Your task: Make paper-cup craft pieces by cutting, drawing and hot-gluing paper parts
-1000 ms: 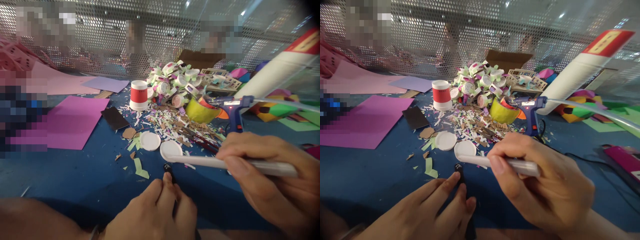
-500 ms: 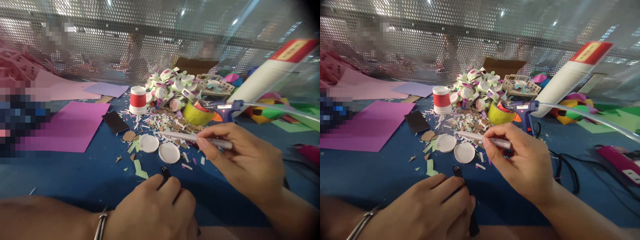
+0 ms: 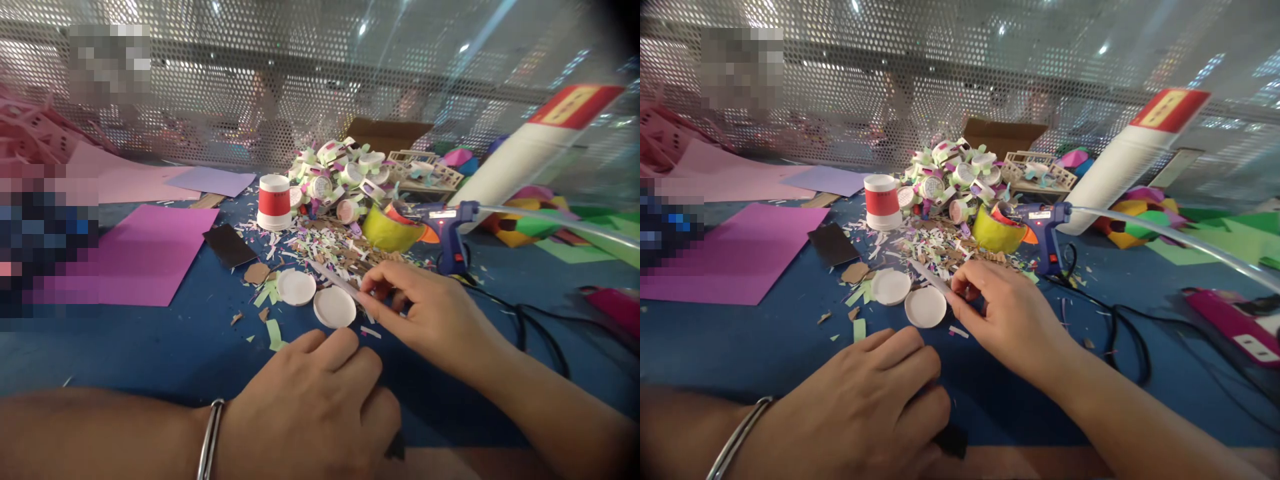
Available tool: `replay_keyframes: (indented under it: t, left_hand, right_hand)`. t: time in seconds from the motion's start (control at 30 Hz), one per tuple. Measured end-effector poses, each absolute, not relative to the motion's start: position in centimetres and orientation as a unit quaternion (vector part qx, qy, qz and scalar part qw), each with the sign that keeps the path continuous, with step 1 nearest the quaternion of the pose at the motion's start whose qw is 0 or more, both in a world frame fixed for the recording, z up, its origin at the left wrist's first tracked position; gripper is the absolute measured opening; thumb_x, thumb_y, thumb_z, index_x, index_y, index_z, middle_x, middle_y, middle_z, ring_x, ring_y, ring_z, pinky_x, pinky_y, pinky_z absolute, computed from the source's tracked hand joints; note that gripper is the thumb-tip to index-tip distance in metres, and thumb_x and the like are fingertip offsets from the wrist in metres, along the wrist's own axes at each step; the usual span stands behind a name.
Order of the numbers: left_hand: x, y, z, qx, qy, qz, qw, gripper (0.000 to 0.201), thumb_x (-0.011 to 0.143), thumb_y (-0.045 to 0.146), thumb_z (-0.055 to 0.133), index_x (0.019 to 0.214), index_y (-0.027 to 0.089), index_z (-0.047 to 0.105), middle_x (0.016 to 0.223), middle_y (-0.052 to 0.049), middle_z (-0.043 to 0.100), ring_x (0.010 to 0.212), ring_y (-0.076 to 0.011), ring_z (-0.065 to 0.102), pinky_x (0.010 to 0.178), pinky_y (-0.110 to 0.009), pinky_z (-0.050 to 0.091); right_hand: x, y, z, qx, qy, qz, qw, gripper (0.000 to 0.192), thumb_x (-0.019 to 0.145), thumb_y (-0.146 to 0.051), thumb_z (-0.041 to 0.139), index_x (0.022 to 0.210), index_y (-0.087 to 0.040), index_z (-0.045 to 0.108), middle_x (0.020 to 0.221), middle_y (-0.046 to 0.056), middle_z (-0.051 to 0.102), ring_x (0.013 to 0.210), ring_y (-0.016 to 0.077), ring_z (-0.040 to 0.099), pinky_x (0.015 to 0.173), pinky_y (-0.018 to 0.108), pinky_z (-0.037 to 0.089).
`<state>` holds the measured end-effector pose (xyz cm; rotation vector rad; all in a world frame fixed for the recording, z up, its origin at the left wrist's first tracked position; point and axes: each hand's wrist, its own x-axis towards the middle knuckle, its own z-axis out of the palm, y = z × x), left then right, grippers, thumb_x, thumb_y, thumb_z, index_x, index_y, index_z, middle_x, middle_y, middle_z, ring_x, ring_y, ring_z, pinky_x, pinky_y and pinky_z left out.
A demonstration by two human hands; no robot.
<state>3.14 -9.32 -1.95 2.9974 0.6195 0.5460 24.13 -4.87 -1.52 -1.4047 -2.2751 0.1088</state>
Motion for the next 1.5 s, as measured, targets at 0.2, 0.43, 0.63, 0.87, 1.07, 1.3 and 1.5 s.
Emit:
replay_keyframes:
  t: [0.2, 0.43, 0.63, 0.87, 1.07, 1.3, 1.5]
  left_hand:
    - [3.0, -9.1, -1.8, 0.962, 0.228, 0.145, 0.049, 0.018, 0.094, 0.033, 0.064, 0.084, 0.019, 0.058, 0.089, -0.002, 0.062, 0.084, -0.0221, 0.053, 0.063, -0.035, 0.039]
    - [2.6, -9.0, -1.2, 0.957, 0.262, 0.109, 0.066, 0.024, 0.089, 0.041, 0.070, 0.084, 0.019, 0.061, 0.089, -0.002, 0.064, 0.081, -0.0224, 0.055, 0.063, -0.038, 0.041]
    - [2.4, -8.6, -1.1, 0.958, 0.262, 0.044, 0.113, 0.017, 0.088, 0.032, 0.071, 0.081, 0.020, 0.061, 0.086, -0.001, 0.065, 0.074, -0.0214, 0.057, 0.059, -0.037, 0.039]
    - [2.5, -7.9, -0.2, 0.916, 0.297, 0.016, 0.268, 0.020, 0.083, 0.024, 0.076, 0.072, 0.018, 0.060, 0.080, 0.001, 0.067, 0.070, -0.0163, 0.059, 0.054, -0.029, 0.036]
    - [2.0, -5.0, 0.1, 0.736, 0.398, 0.169, 0.521, 0.022, 0.092, 0.033, 0.064, 0.077, 0.019, 0.059, 0.066, 0.006, 0.065, 0.056, -0.0085, 0.062, 0.053, -0.019, 0.042]
    - [2.0, -3.8, -0.2, 0.666, 0.404, 0.204, 0.593, 0.015, 0.090, 0.028, 0.068, 0.081, 0.017, 0.065, 0.073, 0.003, 0.071, 0.062, -0.0089, 0.068, 0.054, -0.018, 0.043]
    - [2.0, -3.3, -0.2, 0.628, 0.391, 0.259, 0.621, 0.013, 0.090, 0.022, 0.068, 0.080, 0.016, 0.073, 0.073, 0.002, 0.074, 0.069, -0.0080, 0.068, 0.066, -0.017, 0.049]
  right_hand:
    - [25.5, -4.4, -0.9, -0.546, -0.796, 0.033, 0.261, 0.008, 0.089, -0.027, 0.064, 0.083, -0.021, 0.063, 0.075, -0.001, 0.066, 0.059, 0.0127, 0.059, 0.055, 0.025, 0.046]
    - [27.2, -3.3, -0.7, -0.616, -0.761, 0.057, 0.193, 0.016, 0.088, -0.036, 0.065, 0.081, -0.022, 0.064, 0.066, -0.002, 0.066, 0.052, 0.0126, 0.059, 0.053, 0.025, 0.043]
    - [27.8, -3.0, -0.7, -0.630, -0.767, 0.056, 0.110, 0.016, 0.089, -0.038, 0.063, 0.088, -0.022, 0.064, 0.075, 0.001, 0.067, 0.060, 0.0160, 0.062, 0.059, 0.029, 0.043]
    - [28.3, -3.0, -1.1, -0.623, -0.777, 0.053, 0.071, 0.020, 0.089, -0.043, 0.061, 0.088, -0.023, 0.062, 0.081, 0.002, 0.066, 0.066, 0.0187, 0.061, 0.061, 0.031, 0.041]
    - [28.0, -3.1, -0.7, -0.603, -0.795, 0.054, 0.047, 0.018, 0.092, -0.039, 0.056, 0.087, -0.022, 0.060, 0.087, 0.004, 0.063, 0.073, 0.0205, 0.058, 0.066, 0.033, 0.039]
    - [27.9, -3.3, -0.3, -0.589, -0.804, 0.060, 0.062, 0.023, 0.094, -0.037, 0.052, 0.078, -0.020, 0.057, 0.085, 0.006, 0.060, 0.076, 0.0217, 0.057, 0.068, 0.035, 0.040]
    - [27.9, -3.8, 0.3, -0.604, -0.761, 0.151, 0.182, 0.028, 0.097, -0.047, 0.050, 0.087, -0.022, 0.059, 0.080, 0.002, 0.061, 0.067, 0.0158, 0.055, 0.060, 0.030, 0.041]
